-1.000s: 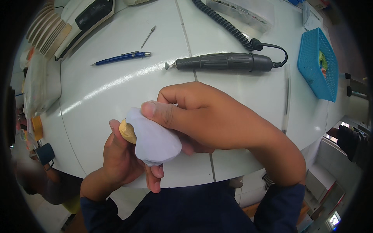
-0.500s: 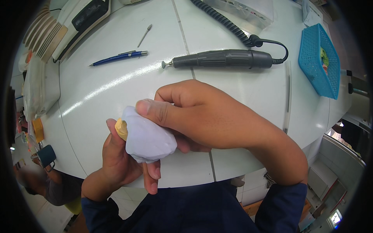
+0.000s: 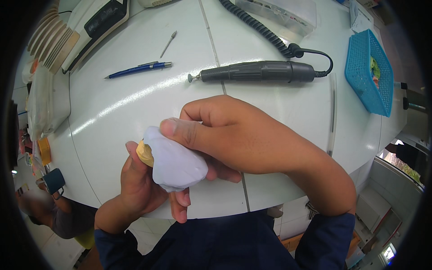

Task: The person uses a rotary tool to grind a small white object held in their left hand. They then pick up a yellow dental mold and a white dental mold, fitting them together to check the alignment. The person uses the rotary tool on the yellow mold and then separates the molds again.

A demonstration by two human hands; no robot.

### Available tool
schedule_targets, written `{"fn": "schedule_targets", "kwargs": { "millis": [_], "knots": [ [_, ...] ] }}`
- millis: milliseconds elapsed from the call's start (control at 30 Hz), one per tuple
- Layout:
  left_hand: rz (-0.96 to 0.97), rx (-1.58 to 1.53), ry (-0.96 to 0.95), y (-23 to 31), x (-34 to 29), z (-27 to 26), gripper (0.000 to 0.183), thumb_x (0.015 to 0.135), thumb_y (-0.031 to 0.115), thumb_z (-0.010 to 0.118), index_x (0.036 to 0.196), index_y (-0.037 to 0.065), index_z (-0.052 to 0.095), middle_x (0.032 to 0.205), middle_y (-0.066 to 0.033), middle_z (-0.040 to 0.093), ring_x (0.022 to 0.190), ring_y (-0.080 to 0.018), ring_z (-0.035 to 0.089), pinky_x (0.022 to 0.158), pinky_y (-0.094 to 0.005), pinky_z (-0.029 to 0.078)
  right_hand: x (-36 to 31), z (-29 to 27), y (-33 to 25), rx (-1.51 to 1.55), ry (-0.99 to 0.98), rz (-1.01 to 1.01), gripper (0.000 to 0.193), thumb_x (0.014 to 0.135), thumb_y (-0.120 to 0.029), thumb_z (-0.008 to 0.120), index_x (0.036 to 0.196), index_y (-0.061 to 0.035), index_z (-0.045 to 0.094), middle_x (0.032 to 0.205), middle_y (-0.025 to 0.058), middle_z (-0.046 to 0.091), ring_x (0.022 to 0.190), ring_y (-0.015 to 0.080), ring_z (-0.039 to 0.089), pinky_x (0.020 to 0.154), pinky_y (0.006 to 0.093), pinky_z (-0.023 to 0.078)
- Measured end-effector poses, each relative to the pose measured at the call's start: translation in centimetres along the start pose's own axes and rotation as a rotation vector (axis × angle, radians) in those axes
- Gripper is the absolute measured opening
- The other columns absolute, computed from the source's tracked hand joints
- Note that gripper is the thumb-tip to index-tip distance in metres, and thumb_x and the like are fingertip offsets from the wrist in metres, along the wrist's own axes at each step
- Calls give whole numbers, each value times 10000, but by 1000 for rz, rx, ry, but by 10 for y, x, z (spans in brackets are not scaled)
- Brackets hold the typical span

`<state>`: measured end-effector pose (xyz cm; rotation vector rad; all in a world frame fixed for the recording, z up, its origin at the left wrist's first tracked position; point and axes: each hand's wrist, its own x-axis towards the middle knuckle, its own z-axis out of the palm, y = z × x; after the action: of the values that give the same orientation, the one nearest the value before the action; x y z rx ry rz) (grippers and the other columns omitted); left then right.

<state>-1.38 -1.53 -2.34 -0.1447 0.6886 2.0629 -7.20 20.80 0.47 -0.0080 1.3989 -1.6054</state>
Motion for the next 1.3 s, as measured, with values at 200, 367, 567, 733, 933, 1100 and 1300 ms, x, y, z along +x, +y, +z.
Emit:
{"fn": "schedule_targets", "kwargs": {
  "millis": [200,367,567,733,933,1100,1300],
  "knots": [
    [36,77,-3,2,3,1,495,1003,572,310,1096,86,306,927,-309,658,729,-389,717,578,-407,619,-1,1,-3,4,11,-22,337,1033,-325,513,851,-45,546,613,2,560,403,30,458,358,182,341],
    [50,124,33,4,4,5,531,994,590,333,1097,69,301,928,-312,652,726,-380,717,581,-402,618,-1,2,1,38,27,-57,308,1027,-305,531,854,-50,542,629,-5,559,418,23,457,365,176,343],
    [52,202,90,1,2,5,601,968,631,344,1177,68,303,980,-277,637,749,-352,711,626,-415,615,-1,3,2,18,68,-36,308,1014,-312,558,842,-57,543,635,-5,568,422,22,455,365,174,341],
    [5,230,139,3,1,8,757,927,693,332,1361,73,310,1086,-204,614,803,-309,697,684,-429,610,-2,4,0,22,73,-34,334,995,-345,587,818,-64,549,612,-7,564,412,21,461,346,180,327],
    [13,201,145,3,3,10,753,930,695,310,1330,58,313,1014,-230,635,772,-332,705,618,-412,615,2,4,-3,-7,67,-25,378,998,-377,571,797,-58,550,591,-4,565,405,29,479,342,186,341],
    [-14,39,16,4,3,2,559,996,604,268,1153,71,322,925,-302,651,743,-399,714,613,-426,614,4,2,-1,-23,65,-8,396,1007,-384,550,807,-44,571,583,1,565,402,33,481,345,187,351],
    [10,-3,1,1,3,-1,539,1001,592,276,1179,84,314,950,-313,652,751,-409,712,622,-448,615,5,2,-1,-29,70,0,401,1015,-379,537,835,-27,608,579,3,563,395,41,480,346,187,350]
  ]
}}
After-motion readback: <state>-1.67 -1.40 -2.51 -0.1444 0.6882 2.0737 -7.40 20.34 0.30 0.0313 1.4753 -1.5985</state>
